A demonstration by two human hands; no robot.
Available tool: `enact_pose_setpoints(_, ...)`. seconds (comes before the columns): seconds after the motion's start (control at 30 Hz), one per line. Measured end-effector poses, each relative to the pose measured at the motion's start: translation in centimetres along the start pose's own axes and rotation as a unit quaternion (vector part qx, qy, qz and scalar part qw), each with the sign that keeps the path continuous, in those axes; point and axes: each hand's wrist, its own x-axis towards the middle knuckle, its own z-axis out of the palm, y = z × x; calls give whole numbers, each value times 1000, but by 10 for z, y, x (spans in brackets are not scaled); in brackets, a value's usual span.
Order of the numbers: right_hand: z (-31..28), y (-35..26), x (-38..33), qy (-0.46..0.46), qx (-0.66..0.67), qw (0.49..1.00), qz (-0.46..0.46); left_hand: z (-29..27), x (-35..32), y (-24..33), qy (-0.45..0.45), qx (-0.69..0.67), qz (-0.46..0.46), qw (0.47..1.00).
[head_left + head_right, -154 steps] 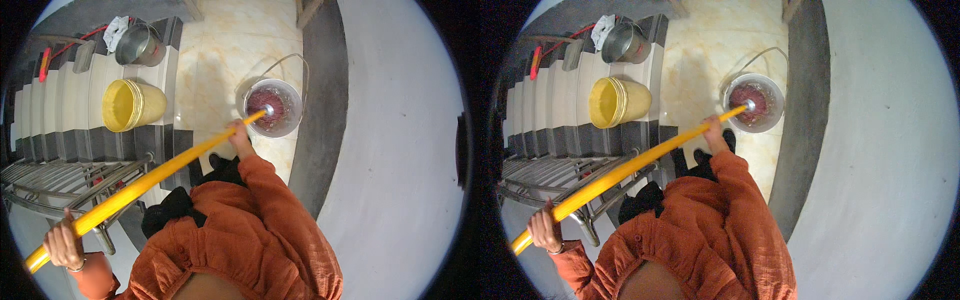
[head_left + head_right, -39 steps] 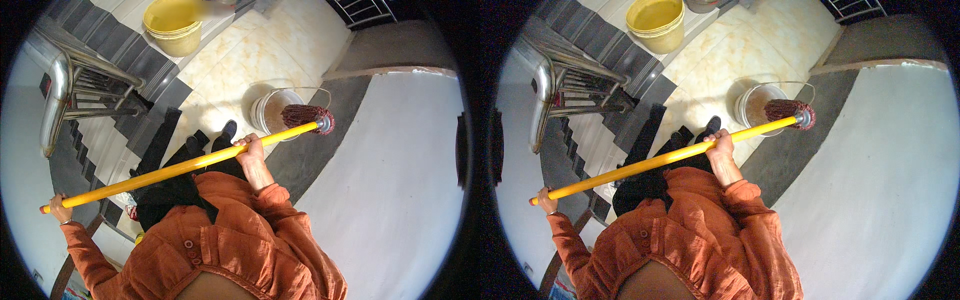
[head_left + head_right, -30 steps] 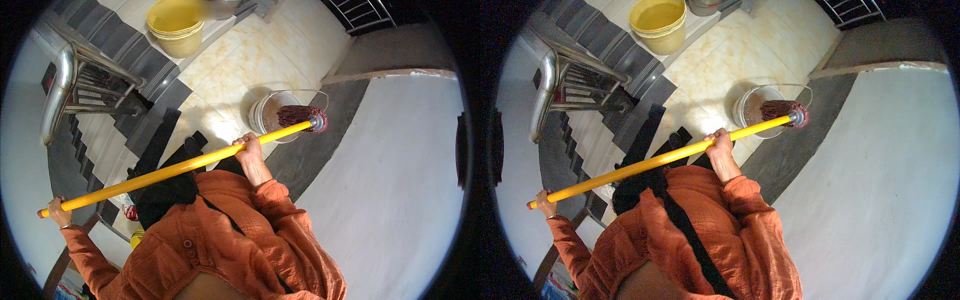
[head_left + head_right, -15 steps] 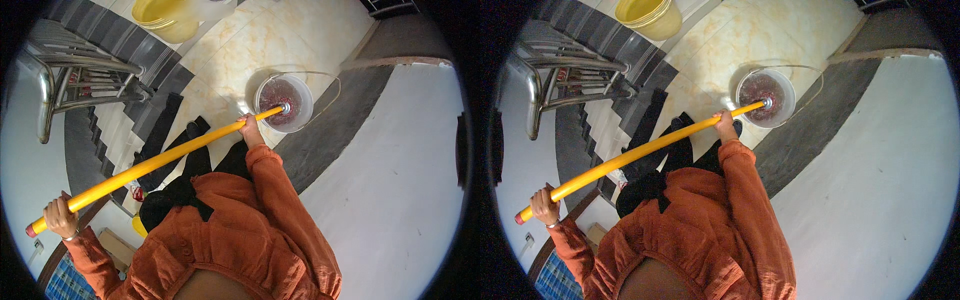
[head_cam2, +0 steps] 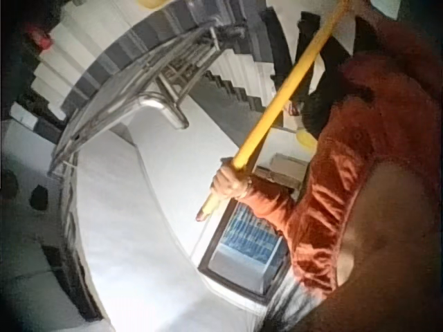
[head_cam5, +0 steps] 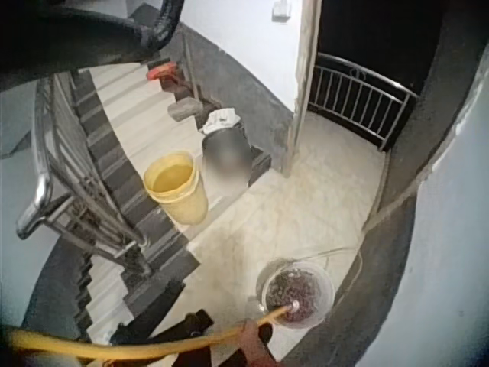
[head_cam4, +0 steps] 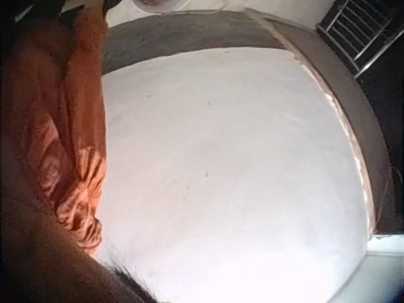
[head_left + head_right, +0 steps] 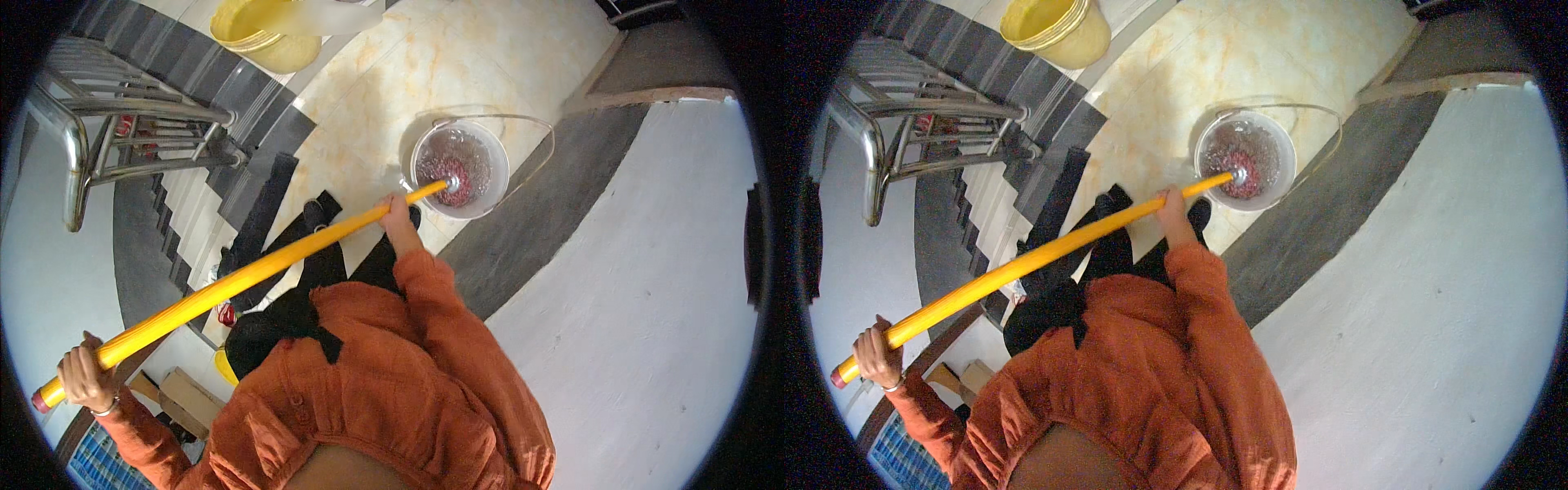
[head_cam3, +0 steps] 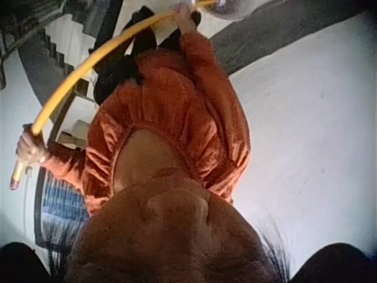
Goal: The person wrings out a mop in a bucket of water, then mops the tiled floor in a room. They move a red plastic stool and a wooden chair to clean underneath them, and also reposition a large pink container.
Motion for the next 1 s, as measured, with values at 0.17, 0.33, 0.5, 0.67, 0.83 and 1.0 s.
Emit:
enact_pose_setpoints(0.17,38,9,-37,49,10,999,15,-9,-21,-41,-67,6,-12,998)
enact_pose_setpoints(0.33,44,10,-35,-4,27,999,28,-3,-26,-42,-22,32,-13,999)
enact_pose_setpoints(0.5,50,13,-36,74,-53,996,-6,-4,-22,-17,0,9,7,1000)
enact_pose_setpoints(0.67,18,8,3,-100,-108,987,-66,2,-16,-10,-31,17,9,999)
enact_pose_setpoints(0.83,26,-4,-73,-190,-559,718,-368,-10,-39,-29,-8,25,26,999)
enact_pose_setpoints(1.0,21,1,-36,-136,-142,979,-57,-9,-25,-26,-32,-8,27,999)
